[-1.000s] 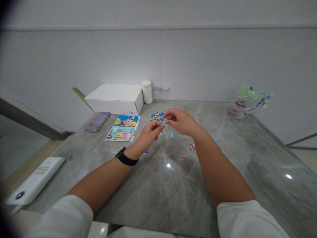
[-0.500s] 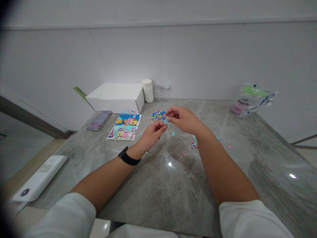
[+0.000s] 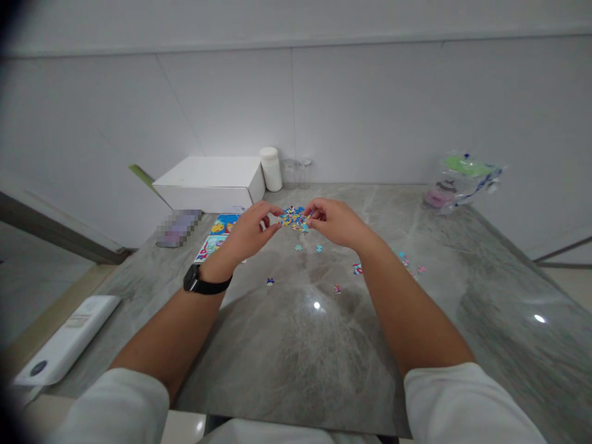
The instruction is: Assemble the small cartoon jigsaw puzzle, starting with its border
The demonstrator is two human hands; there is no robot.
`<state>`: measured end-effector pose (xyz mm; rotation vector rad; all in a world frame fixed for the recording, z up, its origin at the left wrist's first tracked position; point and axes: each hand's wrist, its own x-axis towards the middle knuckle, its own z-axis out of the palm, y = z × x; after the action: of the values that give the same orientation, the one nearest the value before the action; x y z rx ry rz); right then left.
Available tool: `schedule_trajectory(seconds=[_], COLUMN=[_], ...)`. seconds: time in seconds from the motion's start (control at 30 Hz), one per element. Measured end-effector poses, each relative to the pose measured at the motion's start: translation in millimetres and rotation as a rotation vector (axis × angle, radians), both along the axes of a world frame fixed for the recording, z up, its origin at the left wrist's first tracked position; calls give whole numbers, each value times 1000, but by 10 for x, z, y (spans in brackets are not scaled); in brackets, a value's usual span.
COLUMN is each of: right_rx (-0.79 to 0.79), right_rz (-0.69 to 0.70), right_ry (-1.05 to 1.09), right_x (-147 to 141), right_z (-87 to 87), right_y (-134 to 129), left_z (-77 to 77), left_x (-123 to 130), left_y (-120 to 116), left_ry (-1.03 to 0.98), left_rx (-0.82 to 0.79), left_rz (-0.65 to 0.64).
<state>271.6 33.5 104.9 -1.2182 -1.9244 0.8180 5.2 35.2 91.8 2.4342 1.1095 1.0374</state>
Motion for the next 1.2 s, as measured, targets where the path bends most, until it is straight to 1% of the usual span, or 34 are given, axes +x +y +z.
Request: schedule_trajectory(seconds=[0.1, 0.2, 0.33, 0.5, 0.9, 1.0, 1.07, 1.13, 1.2], right_rx=[-13, -24, -37, -31, -70, -18, 19, 32, 38], right_rz=[17, 29, 48, 61, 69, 21, -14, -38, -40], right_ry=[-15, -22, -37, -50, -52, -110, -188, -300, -424], right_x=[-40, -95, -193, -277, -288, -288, -275, -254, -236], right_z=[-8, -11, -39, -91, -194, -192, -183, -184, -208], right_y=[-3, -21, -58, -65, 18, 21, 19, 23, 40], left_z=[65, 78, 21, -67, -89, -92, -112, -166, -260], left_x=[-35, 35, 144, 154, 109, 80, 51, 21, -3], left_y=[-28, -115, -178, -129, -87, -66, -38, 9, 72], left_ry=[69, 137, 189, 215, 253, 267, 294, 341, 389], left_rx=[19, 32, 51, 71, 101, 93, 79, 54, 22], left_rz=[-35, -82, -134, -140, -150, -145, -136, -124, -111])
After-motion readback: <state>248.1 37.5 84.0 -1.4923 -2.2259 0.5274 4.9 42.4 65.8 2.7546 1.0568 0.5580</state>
